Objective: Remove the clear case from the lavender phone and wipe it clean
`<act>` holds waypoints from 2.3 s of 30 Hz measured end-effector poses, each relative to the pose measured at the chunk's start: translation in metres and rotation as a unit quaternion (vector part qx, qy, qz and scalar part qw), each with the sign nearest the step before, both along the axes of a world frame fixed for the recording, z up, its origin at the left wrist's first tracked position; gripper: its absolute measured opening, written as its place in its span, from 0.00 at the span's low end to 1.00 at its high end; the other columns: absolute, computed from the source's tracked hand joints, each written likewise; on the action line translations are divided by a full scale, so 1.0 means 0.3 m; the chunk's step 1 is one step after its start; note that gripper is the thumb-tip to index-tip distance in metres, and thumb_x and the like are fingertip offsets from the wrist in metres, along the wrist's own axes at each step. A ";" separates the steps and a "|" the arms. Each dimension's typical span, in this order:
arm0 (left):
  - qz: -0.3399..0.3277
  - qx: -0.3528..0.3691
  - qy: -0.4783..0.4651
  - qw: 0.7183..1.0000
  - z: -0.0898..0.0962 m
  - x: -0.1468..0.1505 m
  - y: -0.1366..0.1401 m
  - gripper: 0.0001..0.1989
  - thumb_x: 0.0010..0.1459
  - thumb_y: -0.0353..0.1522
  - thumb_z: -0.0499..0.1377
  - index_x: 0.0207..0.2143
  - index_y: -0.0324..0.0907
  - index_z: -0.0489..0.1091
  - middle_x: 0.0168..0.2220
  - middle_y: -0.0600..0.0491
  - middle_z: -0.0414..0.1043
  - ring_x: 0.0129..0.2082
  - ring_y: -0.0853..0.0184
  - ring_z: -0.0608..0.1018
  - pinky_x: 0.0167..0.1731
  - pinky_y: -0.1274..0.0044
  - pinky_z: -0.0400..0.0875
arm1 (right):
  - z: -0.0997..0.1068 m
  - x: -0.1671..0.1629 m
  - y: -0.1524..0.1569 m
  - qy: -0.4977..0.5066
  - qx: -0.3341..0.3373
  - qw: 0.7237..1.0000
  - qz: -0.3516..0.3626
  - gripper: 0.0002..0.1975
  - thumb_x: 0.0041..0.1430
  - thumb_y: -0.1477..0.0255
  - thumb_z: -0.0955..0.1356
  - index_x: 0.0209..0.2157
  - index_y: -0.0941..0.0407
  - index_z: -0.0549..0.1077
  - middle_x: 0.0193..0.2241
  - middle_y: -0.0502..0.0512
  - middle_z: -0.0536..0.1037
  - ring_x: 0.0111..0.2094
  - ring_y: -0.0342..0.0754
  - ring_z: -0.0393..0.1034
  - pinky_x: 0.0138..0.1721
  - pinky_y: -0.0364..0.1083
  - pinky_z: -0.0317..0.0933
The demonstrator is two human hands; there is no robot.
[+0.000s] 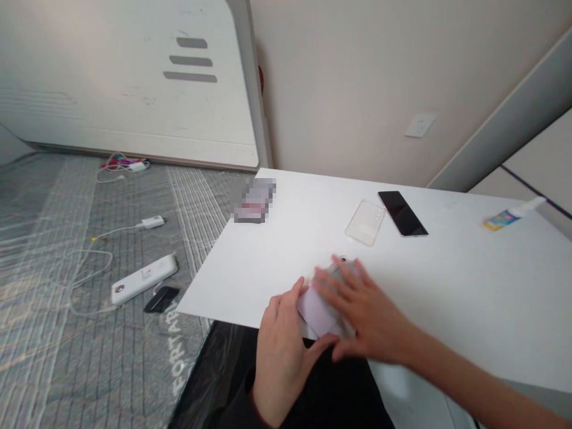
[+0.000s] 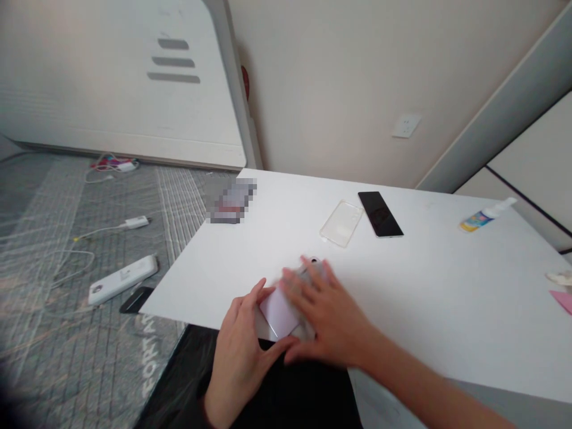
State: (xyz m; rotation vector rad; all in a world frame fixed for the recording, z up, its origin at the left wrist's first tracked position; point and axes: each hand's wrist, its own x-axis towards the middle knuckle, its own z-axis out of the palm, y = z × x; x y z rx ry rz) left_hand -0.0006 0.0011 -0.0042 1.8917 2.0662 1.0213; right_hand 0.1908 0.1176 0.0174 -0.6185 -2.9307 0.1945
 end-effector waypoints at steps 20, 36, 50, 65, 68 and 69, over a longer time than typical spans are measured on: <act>0.006 0.012 0.036 0.999 -0.018 -0.001 -0.006 0.54 0.41 0.42 0.78 0.65 0.41 0.53 0.52 0.44 0.74 0.48 0.53 0.77 0.47 0.62 0.77 | -0.018 0.067 -0.015 0.007 0.002 1.000 -0.010 0.51 0.60 0.34 0.55 0.74 0.51 0.42 0.72 0.55 0.51 0.73 0.73 0.32 0.65 0.78 0.44; 0.003 0.025 0.024 0.999 -0.028 -0.006 -0.011 0.47 0.47 0.48 0.74 0.64 0.41 0.57 0.52 0.42 0.74 0.49 0.52 0.77 0.48 0.61 0.76 | -0.014 0.028 -0.025 0.038 0.011 0.999 -0.016 0.48 0.63 0.37 0.58 0.73 0.52 0.48 0.71 0.59 0.56 0.72 0.72 0.38 0.66 0.75 0.44; -0.013 -0.017 -0.003 1.000 -0.005 -0.013 -0.016 0.59 0.44 0.39 0.77 0.70 0.46 0.45 0.54 0.45 0.73 0.51 0.52 0.77 0.50 0.60 0.77 | -0.021 0.003 -0.029 0.030 -0.004 0.998 -0.055 0.52 0.58 0.34 0.59 0.73 0.50 0.48 0.72 0.55 0.52 0.73 0.72 0.33 0.66 0.77 0.42; -0.035 0.010 0.043 0.998 -0.023 -0.046 -0.019 0.47 0.60 0.38 0.65 0.73 0.48 0.42 0.62 0.44 0.69 0.56 0.53 0.75 0.52 0.61 0.75 | -0.029 0.230 -0.023 0.008 0.018 0.999 -0.048 0.33 0.72 0.59 0.64 0.72 0.48 0.51 0.69 0.54 0.59 0.72 0.62 0.46 0.67 0.69 0.52; -0.062 0.038 0.097 0.993 -0.017 -0.054 -0.014 0.39 0.63 0.40 0.62 0.72 0.47 0.49 0.59 0.46 0.72 0.52 0.56 0.76 0.50 0.65 0.75 | -0.034 0.322 0.013 0.061 0.042 0.992 -0.099 0.26 0.70 0.76 0.62 0.66 0.48 0.65 0.63 0.53 0.70 0.63 0.54 0.66 0.61 0.60 0.67; -0.063 0.047 0.115 0.990 -0.015 -0.056 -0.011 0.38 0.63 0.41 0.62 0.71 0.46 0.51 0.58 0.46 0.72 0.52 0.56 0.76 0.50 0.65 0.75 | -0.030 0.343 0.035 0.087 0.044 0.988 -0.117 0.25 0.68 0.78 0.61 0.63 0.49 0.69 0.60 0.53 0.74 0.59 0.53 0.71 0.58 0.56 0.71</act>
